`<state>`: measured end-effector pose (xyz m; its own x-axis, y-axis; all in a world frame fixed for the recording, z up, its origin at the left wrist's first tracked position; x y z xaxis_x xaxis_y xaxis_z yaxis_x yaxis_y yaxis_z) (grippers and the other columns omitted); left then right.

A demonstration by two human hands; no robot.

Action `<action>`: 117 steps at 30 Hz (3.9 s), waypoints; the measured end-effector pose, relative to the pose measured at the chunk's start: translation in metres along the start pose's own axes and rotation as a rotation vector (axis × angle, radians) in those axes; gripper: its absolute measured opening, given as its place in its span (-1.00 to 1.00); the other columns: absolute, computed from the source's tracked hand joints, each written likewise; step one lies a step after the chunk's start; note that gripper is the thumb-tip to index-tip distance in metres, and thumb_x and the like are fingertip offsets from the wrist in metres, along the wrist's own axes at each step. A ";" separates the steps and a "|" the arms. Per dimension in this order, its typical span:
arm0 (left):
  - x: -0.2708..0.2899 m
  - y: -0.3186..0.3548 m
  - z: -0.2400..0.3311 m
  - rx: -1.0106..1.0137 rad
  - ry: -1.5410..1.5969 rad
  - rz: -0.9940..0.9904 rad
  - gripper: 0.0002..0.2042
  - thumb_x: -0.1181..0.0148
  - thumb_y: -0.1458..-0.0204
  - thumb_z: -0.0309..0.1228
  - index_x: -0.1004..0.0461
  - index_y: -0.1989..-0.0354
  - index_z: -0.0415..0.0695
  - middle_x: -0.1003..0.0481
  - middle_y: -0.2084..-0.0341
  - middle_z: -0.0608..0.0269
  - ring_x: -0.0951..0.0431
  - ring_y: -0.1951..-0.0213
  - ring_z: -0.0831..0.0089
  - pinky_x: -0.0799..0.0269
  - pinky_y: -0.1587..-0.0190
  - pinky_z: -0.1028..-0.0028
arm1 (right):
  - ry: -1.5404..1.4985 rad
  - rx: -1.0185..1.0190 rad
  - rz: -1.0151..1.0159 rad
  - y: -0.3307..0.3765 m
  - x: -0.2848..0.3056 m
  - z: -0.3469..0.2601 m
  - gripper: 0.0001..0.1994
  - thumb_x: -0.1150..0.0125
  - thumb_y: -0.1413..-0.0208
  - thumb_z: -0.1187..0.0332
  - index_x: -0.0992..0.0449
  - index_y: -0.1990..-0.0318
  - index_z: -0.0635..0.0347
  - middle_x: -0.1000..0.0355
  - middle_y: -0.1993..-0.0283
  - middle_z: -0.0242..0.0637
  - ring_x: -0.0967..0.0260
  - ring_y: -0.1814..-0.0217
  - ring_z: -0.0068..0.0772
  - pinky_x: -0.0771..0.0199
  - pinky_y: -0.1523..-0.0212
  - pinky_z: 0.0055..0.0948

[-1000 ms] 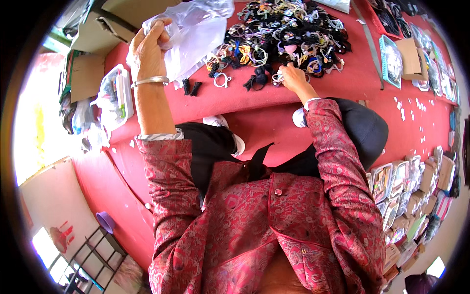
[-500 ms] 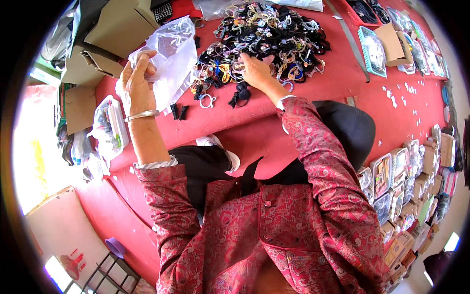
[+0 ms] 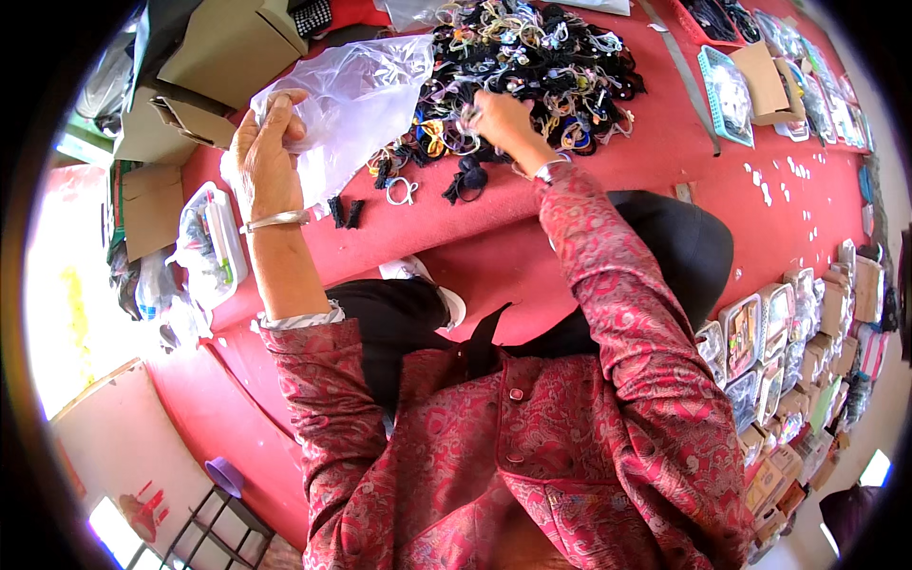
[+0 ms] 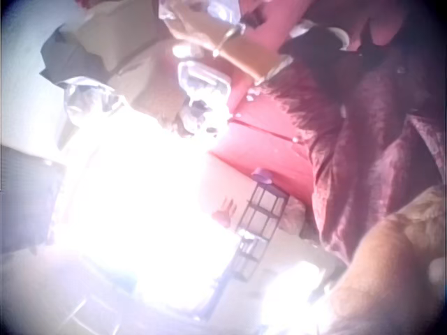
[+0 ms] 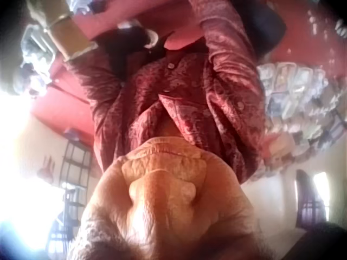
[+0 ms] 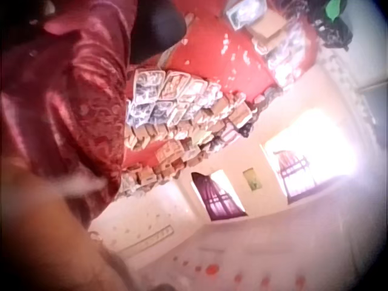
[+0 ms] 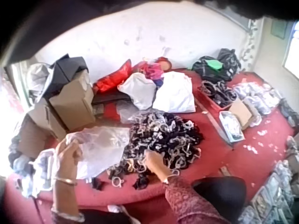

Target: The person sits cross-legged on a red floor and sorts through a large pile of hair ties and accessories. They pick up individual items, separate them, and place them into clear plastic bags.

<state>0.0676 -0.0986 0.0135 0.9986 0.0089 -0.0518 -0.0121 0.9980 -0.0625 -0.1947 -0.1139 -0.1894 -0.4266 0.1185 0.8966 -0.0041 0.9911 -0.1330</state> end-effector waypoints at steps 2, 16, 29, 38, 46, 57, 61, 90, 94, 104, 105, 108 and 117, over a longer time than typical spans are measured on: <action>-0.002 0.000 0.002 -0.004 0.001 -0.015 -0.82 -0.06 -0.04 -0.40 -0.46 0.31 -0.29 -0.27 0.69 0.50 -0.21 0.58 0.72 -0.13 0.47 0.70 | -0.461 -0.240 -0.081 -0.010 0.026 0.023 -0.78 -0.19 0.08 0.32 -0.46 0.27 0.22 -0.45 0.52 -0.11 -0.42 0.64 -0.32 -0.43 0.59 -0.37; -0.016 0.004 0.002 -0.016 0.006 -0.099 -0.82 -0.03 -0.03 -0.37 -0.49 0.37 -0.24 -0.29 0.70 0.48 -0.16 0.60 0.73 0.03 0.54 0.69 | -0.490 -0.022 -0.169 0.017 0.047 0.063 -0.76 -0.28 0.16 0.27 -0.46 0.43 0.27 -0.39 0.63 -0.32 -0.33 0.67 -0.49 -0.33 0.63 -0.47; -0.016 0.001 0.000 -0.030 0.000 -0.059 -0.82 -0.04 -0.03 -0.40 -0.48 0.37 -0.28 -0.30 0.69 0.44 -0.19 0.58 0.69 -0.04 0.46 0.67 | 0.256 -0.009 0.035 0.049 -0.030 0.012 -0.83 -0.06 0.10 0.37 -0.37 0.36 0.27 -0.41 0.45 -0.08 -0.44 0.42 -0.13 -0.47 0.47 -0.30; -0.022 0.005 -0.004 -0.022 -0.022 -0.106 -0.81 -0.03 -0.04 -0.40 -0.48 0.37 -0.28 -0.29 0.68 0.44 -0.17 0.57 0.68 -0.05 0.43 0.67 | 0.108 -0.129 -0.152 0.039 -0.019 0.042 -0.81 -0.14 0.25 0.26 -0.51 0.47 0.14 -0.45 0.48 -0.09 -0.44 0.35 -0.06 -0.43 0.37 -0.17; -0.019 0.005 0.001 -0.030 0.016 -0.095 -0.82 -0.02 -0.04 -0.40 -0.48 0.36 -0.28 -0.28 0.68 0.44 -0.17 0.55 0.68 -0.05 0.43 0.66 | -0.934 -0.398 -0.077 0.023 0.042 0.083 -0.80 -0.24 0.29 0.34 -0.52 0.45 0.25 -0.43 0.55 -0.26 -0.38 0.51 -0.44 -0.37 0.44 -0.44; -0.020 0.006 0.002 -0.015 0.020 -0.107 -0.81 -0.02 -0.05 -0.39 -0.48 0.37 -0.27 -0.27 0.68 0.46 -0.16 0.55 0.69 -0.02 0.45 0.65 | -1.686 -0.524 0.182 0.020 0.101 0.089 -0.81 -0.29 0.19 0.50 -0.38 0.44 0.08 -0.31 0.58 -0.48 -0.28 0.62 -0.58 -0.43 0.61 -0.53; -0.019 0.006 0.001 -0.025 0.007 -0.105 -0.81 -0.02 -0.05 -0.38 -0.48 0.37 -0.26 -0.27 0.69 0.48 -0.16 0.57 0.71 -0.01 0.47 0.67 | -1.750 -0.392 0.189 0.013 0.130 0.077 -0.81 -0.29 0.16 0.47 -0.39 0.40 0.00 -0.39 0.47 -0.45 -0.34 0.57 -0.55 -0.43 0.65 -0.54; -0.117 0.070 -0.027 0.037 -0.371 -0.618 -0.80 0.13 -0.14 -0.45 -0.47 0.25 -0.16 -0.16 0.82 0.53 -0.11 0.74 0.79 -0.03 0.70 0.67 | -2.425 -0.867 -0.284 -0.007 -0.007 -0.037 -0.82 0.05 -0.06 0.31 -0.44 0.34 0.21 -0.46 0.41 -0.17 -0.44 0.38 -0.30 -0.52 0.45 -0.24; -0.105 0.077 -0.046 0.074 -0.546 -0.640 -0.78 0.06 -0.07 -0.36 -0.44 0.27 -0.24 -0.28 0.81 0.30 -0.25 0.75 0.58 -0.17 0.65 0.51 | -2.644 -0.920 -0.272 0.009 0.027 -0.022 -0.89 -0.03 0.02 0.44 -0.37 0.55 0.17 -0.35 0.60 -0.26 -0.27 0.68 -0.43 -0.38 0.69 -0.48; -0.109 0.100 -0.095 -0.598 -1.370 -1.003 -0.74 -0.02 0.03 -0.26 -0.45 0.51 -0.24 -0.49 0.56 0.03 -0.50 0.39 0.20 -0.37 0.37 0.32 | -2.386 -1.475 0.143 0.042 0.087 0.013 -0.78 0.05 -0.06 0.34 -0.39 0.47 0.33 -0.25 0.68 -0.30 -0.18 0.72 -0.44 -0.25 0.74 -0.56; -0.106 0.103 -0.106 -0.373 -1.214 -1.024 -0.68 0.07 -0.05 -0.23 -0.46 0.48 -0.26 -0.49 0.54 0.07 -0.49 0.37 0.27 -0.37 0.29 0.38 | -2.433 -1.382 0.234 0.039 0.082 0.011 -0.79 0.04 -0.05 0.34 -0.38 0.48 0.31 -0.27 0.66 -0.29 -0.20 0.69 -0.41 -0.30 0.71 -0.53; -0.128 0.113 -0.093 0.138 -0.557 -0.900 -0.63 0.14 -0.11 -0.20 -0.46 0.38 -0.28 -0.47 0.56 0.17 -0.47 0.40 0.37 -0.34 0.25 0.43 | -2.388 -1.223 0.467 0.047 0.081 0.028 -0.81 0.05 -0.05 0.35 -0.36 0.49 0.27 -0.30 0.60 -0.25 -0.26 0.61 -0.35 -0.40 0.62 -0.45; -0.093 0.093 -0.121 0.517 -0.093 -0.180 -0.79 -0.05 0.05 -0.31 -0.50 0.39 -0.20 -0.47 0.60 0.29 -0.37 0.57 0.56 -0.25 0.50 0.56 | -1.623 -1.111 0.326 0.084 0.034 0.037 -0.89 -0.03 0.03 0.39 -0.38 0.34 0.19 -0.40 0.39 -0.16 -0.39 0.44 -0.24 -0.45 0.50 -0.24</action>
<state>-0.0329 -0.0144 -0.1079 0.9832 -0.1824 0.0047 0.1621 0.8851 0.4362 -0.2428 -0.0292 -0.1862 -0.5705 0.7480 -0.3392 0.4179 0.6199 0.6641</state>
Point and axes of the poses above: each hand's wrist, its own y-axis away from the middle knuckle, its own x-axis out of the back of the hand, z = x × y, the point moved 5 cm from there along -y, towards the middle knuckle
